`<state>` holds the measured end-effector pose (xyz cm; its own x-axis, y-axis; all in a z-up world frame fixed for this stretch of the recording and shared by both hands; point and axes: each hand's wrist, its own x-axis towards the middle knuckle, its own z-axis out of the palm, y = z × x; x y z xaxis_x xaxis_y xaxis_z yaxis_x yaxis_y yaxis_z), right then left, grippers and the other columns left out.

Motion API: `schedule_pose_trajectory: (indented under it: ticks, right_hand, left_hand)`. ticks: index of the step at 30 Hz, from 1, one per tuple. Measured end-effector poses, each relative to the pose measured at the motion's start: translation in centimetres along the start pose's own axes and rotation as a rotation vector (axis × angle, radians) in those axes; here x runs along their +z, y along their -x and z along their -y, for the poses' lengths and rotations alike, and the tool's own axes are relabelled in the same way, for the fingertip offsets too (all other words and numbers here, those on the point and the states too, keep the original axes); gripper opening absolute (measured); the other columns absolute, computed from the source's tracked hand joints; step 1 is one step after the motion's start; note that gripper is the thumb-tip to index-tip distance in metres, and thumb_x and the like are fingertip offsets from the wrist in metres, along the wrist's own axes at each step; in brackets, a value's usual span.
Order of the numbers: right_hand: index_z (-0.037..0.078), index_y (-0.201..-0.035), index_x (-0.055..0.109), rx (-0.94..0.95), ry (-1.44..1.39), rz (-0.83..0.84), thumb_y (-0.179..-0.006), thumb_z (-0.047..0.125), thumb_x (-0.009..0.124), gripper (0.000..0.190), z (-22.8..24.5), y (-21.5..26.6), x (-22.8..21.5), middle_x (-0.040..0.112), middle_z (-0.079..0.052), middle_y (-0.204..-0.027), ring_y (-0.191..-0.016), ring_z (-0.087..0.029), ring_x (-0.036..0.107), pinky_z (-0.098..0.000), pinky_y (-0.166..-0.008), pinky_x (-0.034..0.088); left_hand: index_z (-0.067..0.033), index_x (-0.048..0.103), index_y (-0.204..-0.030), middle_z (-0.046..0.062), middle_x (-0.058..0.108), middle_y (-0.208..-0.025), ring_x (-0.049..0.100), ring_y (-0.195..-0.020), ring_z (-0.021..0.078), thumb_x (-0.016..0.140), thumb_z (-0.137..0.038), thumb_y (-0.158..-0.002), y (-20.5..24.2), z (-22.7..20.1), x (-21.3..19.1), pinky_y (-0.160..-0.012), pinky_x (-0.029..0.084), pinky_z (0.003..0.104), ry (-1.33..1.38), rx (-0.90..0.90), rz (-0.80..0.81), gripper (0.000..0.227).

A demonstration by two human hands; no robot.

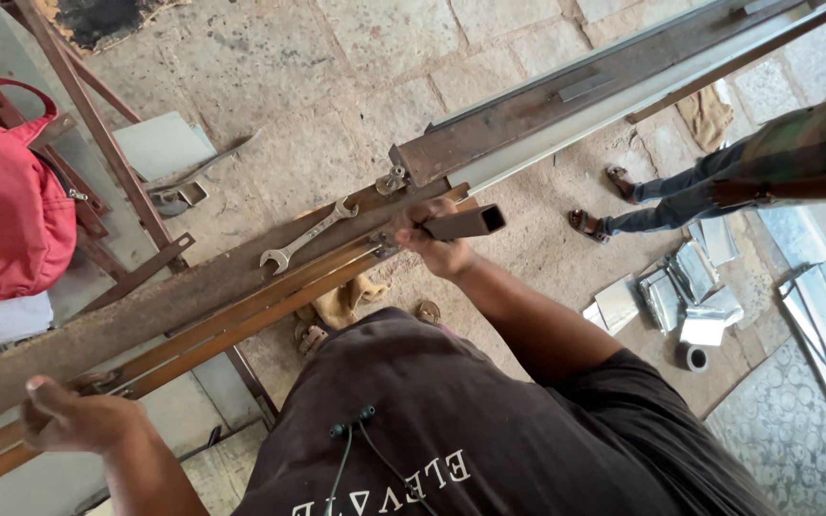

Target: The person operates a manual metal bending machine to shape long aluminum profiles. They position the metal bar in the press, tighten the clamps using a wrench, and pull a lever to bend the material. A coworker assists by holding the other end of the metal bar during the bending process.

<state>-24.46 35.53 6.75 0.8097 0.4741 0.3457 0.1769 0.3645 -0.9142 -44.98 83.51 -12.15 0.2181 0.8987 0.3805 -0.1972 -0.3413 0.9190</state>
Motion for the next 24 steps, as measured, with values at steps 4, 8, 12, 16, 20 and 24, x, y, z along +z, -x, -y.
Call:
schedule_pose_trajectory:
  ticks: [4,8,12,16,20,24]
  right_hand:
    - [0.015,-0.068,0.05,-0.075,0.006,-0.077,-0.096,0.019,0.074,0.037,-1.1,1.0,-4.1,0.052,-0.004,-0.064,-0.055,-0.017,0.05,-0.0385,-0.049,0.045]
    - [0.018,-0.066,0.047,-0.115,-0.018,-0.095,-0.098,0.019,0.072,0.041,-0.3,1.4,-9.3,0.047,0.003,-0.059,-0.053,-0.01,0.041,-0.0323,-0.05,0.034]
    - [0.016,-0.069,0.045,-0.162,0.028,-0.137,-0.095,0.016,0.072,0.037,2.7,2.1,-12.8,0.045,0.0,-0.061,-0.054,-0.013,0.042,-0.0344,-0.053,0.036]
    - [0.013,-0.073,0.046,-0.115,-0.038,-0.167,-0.092,0.011,0.072,0.032,4.8,1.8,-15.8,0.044,0.001,-0.062,-0.056,-0.015,0.044,-0.0354,-0.058,0.037]
    - [0.005,-0.085,0.052,-0.063,-0.063,-0.227,-0.086,0.005,0.067,0.016,4.8,2.3,-19.3,0.044,0.0,-0.061,-0.055,-0.013,0.043,-0.0347,-0.055,0.037]
    - [0.013,-0.071,0.05,-0.156,-0.007,-0.143,-0.092,0.009,0.06,0.024,4.8,2.7,-28.2,0.051,-0.008,-0.062,-0.054,-0.016,0.05,-0.0358,-0.051,0.045]
  left_hand:
    - [-0.0006,0.054,-0.087,0.006,0.056,-0.08,0.055,-0.063,0.0172,0.071,-0.032,-0.109,3.3,-4.6,3.6,-0.054,0.045,0.033,-0.038,-0.346,0.058,0.042]
    - [-0.0029,0.056,-0.086,0.006,0.059,-0.076,0.059,-0.061,0.0176,0.067,-0.029,-0.106,6.6,-8.3,8.8,-0.053,0.047,0.031,0.058,-0.382,0.134,0.034]
    - [-0.0041,0.056,-0.087,0.005,0.061,-0.073,0.06,-0.062,0.0159,0.066,-0.026,-0.108,11.1,-9.0,12.0,-0.06,0.051,0.029,0.087,-0.389,0.193,0.032]
    - [-0.0041,0.054,-0.086,0.007,0.061,-0.071,0.058,-0.064,0.0146,0.063,-0.025,-0.111,15.1,-8.6,13.9,-0.067,0.05,0.028,0.063,-0.39,0.229,0.034]
    - [-0.0057,0.058,-0.094,0.006,0.062,-0.076,0.059,-0.061,0.0137,0.066,-0.026,-0.105,17.0,-9.8,16.9,-0.057,0.049,0.029,0.179,-0.496,0.049,0.025]
    - [-0.0088,0.063,-0.097,0.003,0.064,-0.08,0.061,-0.062,0.0129,0.063,-0.028,-0.102,20.7,-13.2,21.6,-0.051,0.047,0.03,0.146,-0.556,0.083,0.02]
